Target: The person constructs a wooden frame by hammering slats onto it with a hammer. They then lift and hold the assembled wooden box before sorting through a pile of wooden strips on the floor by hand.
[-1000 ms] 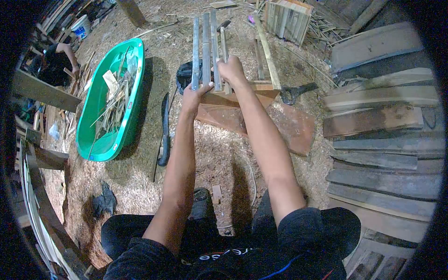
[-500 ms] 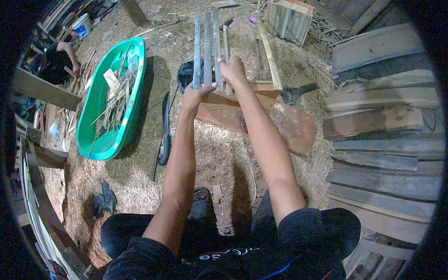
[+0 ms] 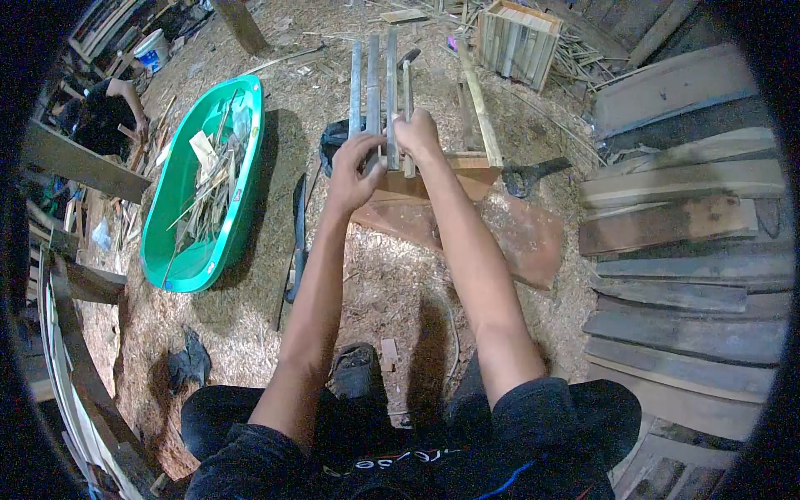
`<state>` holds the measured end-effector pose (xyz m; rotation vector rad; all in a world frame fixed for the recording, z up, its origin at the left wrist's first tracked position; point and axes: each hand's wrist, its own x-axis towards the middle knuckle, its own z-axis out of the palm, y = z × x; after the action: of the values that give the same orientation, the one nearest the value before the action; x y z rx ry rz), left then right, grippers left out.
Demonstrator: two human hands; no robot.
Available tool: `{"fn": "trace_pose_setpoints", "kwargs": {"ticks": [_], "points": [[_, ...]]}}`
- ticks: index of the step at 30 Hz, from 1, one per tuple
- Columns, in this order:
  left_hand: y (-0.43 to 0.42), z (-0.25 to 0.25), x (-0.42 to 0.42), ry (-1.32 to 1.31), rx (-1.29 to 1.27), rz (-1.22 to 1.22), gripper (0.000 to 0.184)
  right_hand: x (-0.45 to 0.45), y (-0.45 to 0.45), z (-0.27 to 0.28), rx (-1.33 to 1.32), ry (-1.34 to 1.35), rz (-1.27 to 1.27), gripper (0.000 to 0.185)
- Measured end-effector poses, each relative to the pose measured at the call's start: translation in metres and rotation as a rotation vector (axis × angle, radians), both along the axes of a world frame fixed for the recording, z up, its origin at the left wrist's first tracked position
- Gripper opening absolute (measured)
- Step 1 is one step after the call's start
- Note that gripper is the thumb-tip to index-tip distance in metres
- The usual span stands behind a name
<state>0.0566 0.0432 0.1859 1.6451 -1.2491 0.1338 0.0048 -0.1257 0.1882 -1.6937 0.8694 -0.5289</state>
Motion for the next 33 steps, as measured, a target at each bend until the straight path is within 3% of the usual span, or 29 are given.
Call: {"fn": "trace_pose_setpoints", "kwargs": {"ticks": [3,8,11,17,21,27,30,33], "points": [[0.000,-0.007,0.005,-0.038,0.102,-0.058,0.036,0.016,-0.020,-0.033,-0.179,0.108,-0.019,0.033],[0.001,-0.005,0.002,-0.136,0.253,-0.011,0.033,0.000,0.003,0.018,-0.067,0.162,-0.051,0.034],[-0.001,-0.001,-0.009,-0.218,0.298,0.074,0.029,0.007,-0.004,0.012,-0.033,0.181,-0.022,0.035],[-0.010,-0.018,-0.003,0.039,0.108,0.006,0.026,0.009,-0.005,0.009,-0.171,0.211,0.006,0.035],[-0.009,-0.009,-0.007,0.069,0.205,0.034,0.031,0.004,0.000,0.020,-0.259,0.251,-0.042,0.031],[-0.011,-0.012,-0.007,0.090,0.197,0.053,0.026,-0.047,0.020,0.039,-0.480,0.029,-0.110,0.031],[-0.013,-0.014,-0.003,0.095,0.170,0.023,0.026,-0.098,0.036,0.078,-0.190,0.124,0.145,0.029],[-0.013,-0.016,0.000,0.094,0.124,0.003,0.027,-0.143,0.060,0.099,-0.200,0.130,0.303,0.035]]}}
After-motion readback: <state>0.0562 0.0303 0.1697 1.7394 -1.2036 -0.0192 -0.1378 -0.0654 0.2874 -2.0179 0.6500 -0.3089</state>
